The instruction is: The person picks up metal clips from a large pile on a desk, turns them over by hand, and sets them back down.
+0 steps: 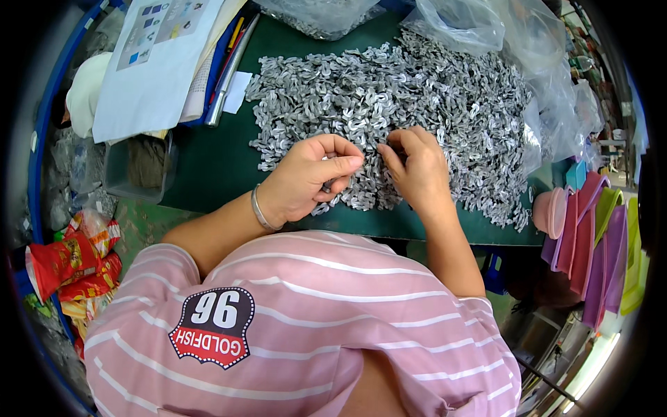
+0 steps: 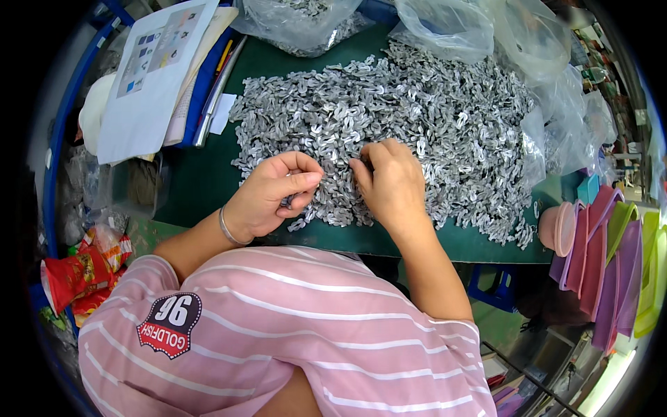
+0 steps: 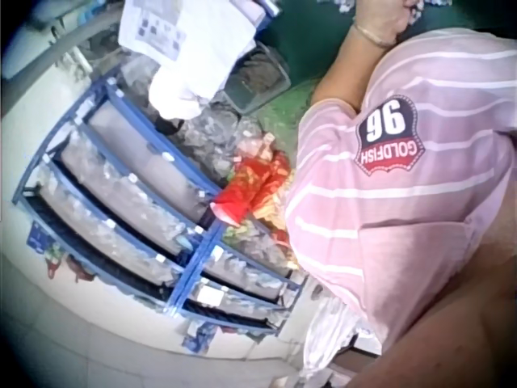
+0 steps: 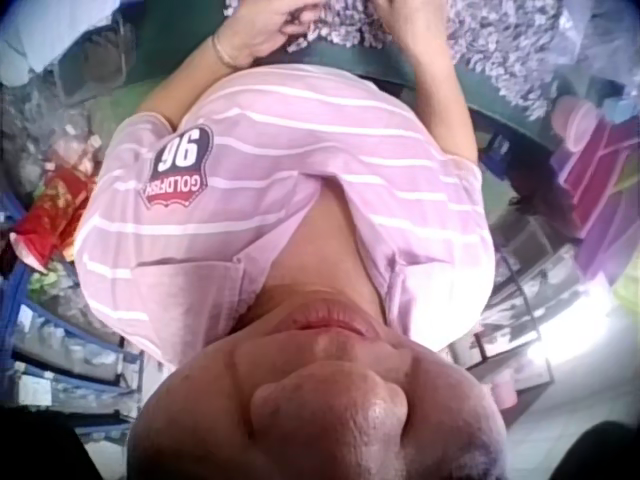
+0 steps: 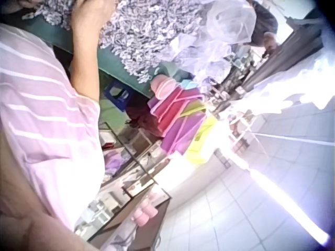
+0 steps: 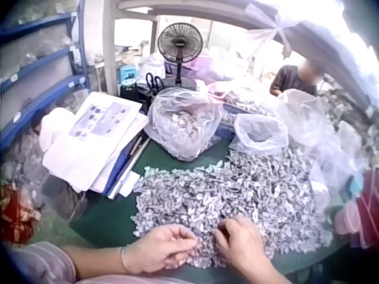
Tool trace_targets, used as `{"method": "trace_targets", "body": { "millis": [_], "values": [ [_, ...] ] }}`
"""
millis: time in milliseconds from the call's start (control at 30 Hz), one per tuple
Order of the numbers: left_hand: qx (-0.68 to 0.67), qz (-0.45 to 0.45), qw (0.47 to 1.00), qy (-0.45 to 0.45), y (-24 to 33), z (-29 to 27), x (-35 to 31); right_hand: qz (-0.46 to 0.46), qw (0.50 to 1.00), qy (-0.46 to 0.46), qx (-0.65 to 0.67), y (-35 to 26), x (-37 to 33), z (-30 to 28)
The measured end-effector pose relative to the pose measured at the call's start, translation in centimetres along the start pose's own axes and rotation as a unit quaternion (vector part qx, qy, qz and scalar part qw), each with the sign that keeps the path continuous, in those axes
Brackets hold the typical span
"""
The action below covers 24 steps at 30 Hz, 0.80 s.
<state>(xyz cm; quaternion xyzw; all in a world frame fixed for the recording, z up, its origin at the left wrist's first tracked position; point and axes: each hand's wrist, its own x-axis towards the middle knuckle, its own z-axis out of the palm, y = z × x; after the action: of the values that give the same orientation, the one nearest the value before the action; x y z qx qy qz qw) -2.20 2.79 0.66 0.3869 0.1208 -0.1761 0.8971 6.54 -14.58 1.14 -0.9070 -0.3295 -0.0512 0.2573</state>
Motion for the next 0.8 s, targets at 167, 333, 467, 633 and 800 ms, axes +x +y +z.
{"method": "trace_targets", "body": {
  "millis": [167,333,467,633,800],
  "values": [
    [0.024,0.018,0.999,0.018,0.1,-0.5,0.1,-0.058,0.997,-0.036,0.023,0.0,-0.6,-0.8],
    [0.039,0.041,0.998,0.022,-0.2,-0.1,0.4,-0.087,0.996,0.000,-0.021,0.1,-1.3,-0.6],
    [0.098,0.048,0.993,0.041,-0.7,0.1,0.3,-0.105,0.993,0.030,0.040,0.3,-1.8,-0.4],
    [0.174,0.092,0.979,0.055,-0.9,2.2,0.4,0.088,0.832,-0.017,0.548,-0.3,-2.7,-0.5],
    [0.271,0.200,0.942,0.019,-1.3,3.6,0.7,-0.051,0.868,0.022,0.494,1.4,-3.7,0.5]
  ]
}}
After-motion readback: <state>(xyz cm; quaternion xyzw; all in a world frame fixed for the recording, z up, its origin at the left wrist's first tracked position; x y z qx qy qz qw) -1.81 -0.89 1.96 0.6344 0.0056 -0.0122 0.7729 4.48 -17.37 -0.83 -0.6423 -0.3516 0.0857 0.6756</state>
